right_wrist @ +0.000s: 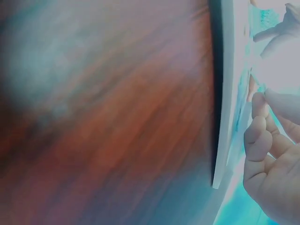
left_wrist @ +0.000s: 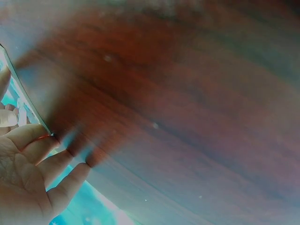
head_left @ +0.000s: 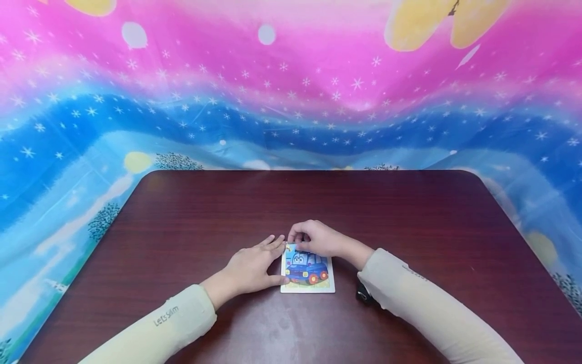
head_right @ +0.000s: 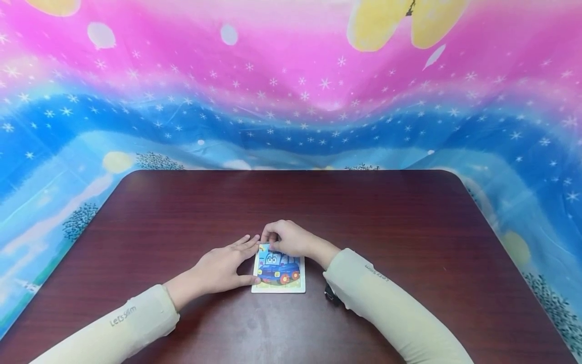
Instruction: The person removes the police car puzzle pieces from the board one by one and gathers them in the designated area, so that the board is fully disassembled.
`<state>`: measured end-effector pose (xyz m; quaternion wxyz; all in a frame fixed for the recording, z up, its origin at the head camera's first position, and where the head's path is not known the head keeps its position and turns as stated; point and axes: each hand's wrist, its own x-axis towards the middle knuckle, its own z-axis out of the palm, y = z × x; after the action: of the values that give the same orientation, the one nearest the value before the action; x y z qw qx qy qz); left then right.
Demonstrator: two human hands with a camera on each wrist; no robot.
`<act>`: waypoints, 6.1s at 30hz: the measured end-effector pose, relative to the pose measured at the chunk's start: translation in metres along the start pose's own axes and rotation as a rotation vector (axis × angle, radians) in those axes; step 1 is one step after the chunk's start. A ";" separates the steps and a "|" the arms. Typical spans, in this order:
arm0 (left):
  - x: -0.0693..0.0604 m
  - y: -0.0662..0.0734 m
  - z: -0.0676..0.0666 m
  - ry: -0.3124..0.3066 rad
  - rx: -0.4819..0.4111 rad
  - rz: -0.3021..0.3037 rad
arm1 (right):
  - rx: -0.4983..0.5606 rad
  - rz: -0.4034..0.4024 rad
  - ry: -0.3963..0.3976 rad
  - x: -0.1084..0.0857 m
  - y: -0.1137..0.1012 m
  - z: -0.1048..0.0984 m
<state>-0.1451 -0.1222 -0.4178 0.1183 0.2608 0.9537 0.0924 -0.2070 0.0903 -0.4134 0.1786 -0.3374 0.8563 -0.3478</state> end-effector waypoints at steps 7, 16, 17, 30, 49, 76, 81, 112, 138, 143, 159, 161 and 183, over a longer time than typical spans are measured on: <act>-0.001 0.001 -0.001 -0.003 -0.015 -0.004 | 0.068 0.018 0.019 -0.002 -0.001 -0.006; 0.000 0.001 0.000 -0.006 -0.026 -0.012 | 0.110 -0.017 0.065 -0.006 0.004 -0.019; 0.000 0.001 0.000 -0.005 -0.026 -0.013 | 0.118 -0.015 0.069 -0.007 0.004 -0.020; -0.001 0.001 0.001 -0.001 -0.021 -0.021 | 0.225 0.040 0.157 -0.023 0.009 -0.040; -0.001 0.001 0.002 0.011 -0.030 -0.013 | 0.244 0.133 0.212 -0.062 0.031 -0.068; 0.000 0.002 0.001 0.012 -0.038 -0.006 | 0.232 0.197 0.082 -0.087 0.060 -0.073; -0.001 0.002 0.001 0.011 -0.039 -0.007 | 0.203 0.180 0.040 -0.088 0.062 -0.071; 0.000 0.002 0.002 0.010 -0.033 -0.013 | 0.099 0.178 0.029 -0.089 0.073 -0.067; 0.001 0.005 -0.002 -0.014 -0.030 -0.031 | 0.063 0.056 -0.008 -0.045 0.029 -0.042; 0.003 0.004 -0.003 -0.021 -0.020 -0.036 | 0.056 0.030 -0.030 -0.032 0.018 -0.035; 0.004 0.005 -0.006 -0.023 0.009 -0.024 | -0.051 0.000 -0.174 -0.012 0.008 -0.017; 0.003 0.005 -0.006 -0.022 -0.002 -0.021 | -0.066 0.001 -0.188 -0.012 0.007 -0.015; 0.004 0.006 -0.006 -0.018 -0.005 -0.018 | -0.181 -0.011 -0.223 -0.012 0.003 -0.011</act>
<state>-0.1474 -0.1157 -0.4119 0.1284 0.2527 0.9546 0.0913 -0.2064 0.1055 -0.4069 0.2398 -0.3932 0.8572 -0.2305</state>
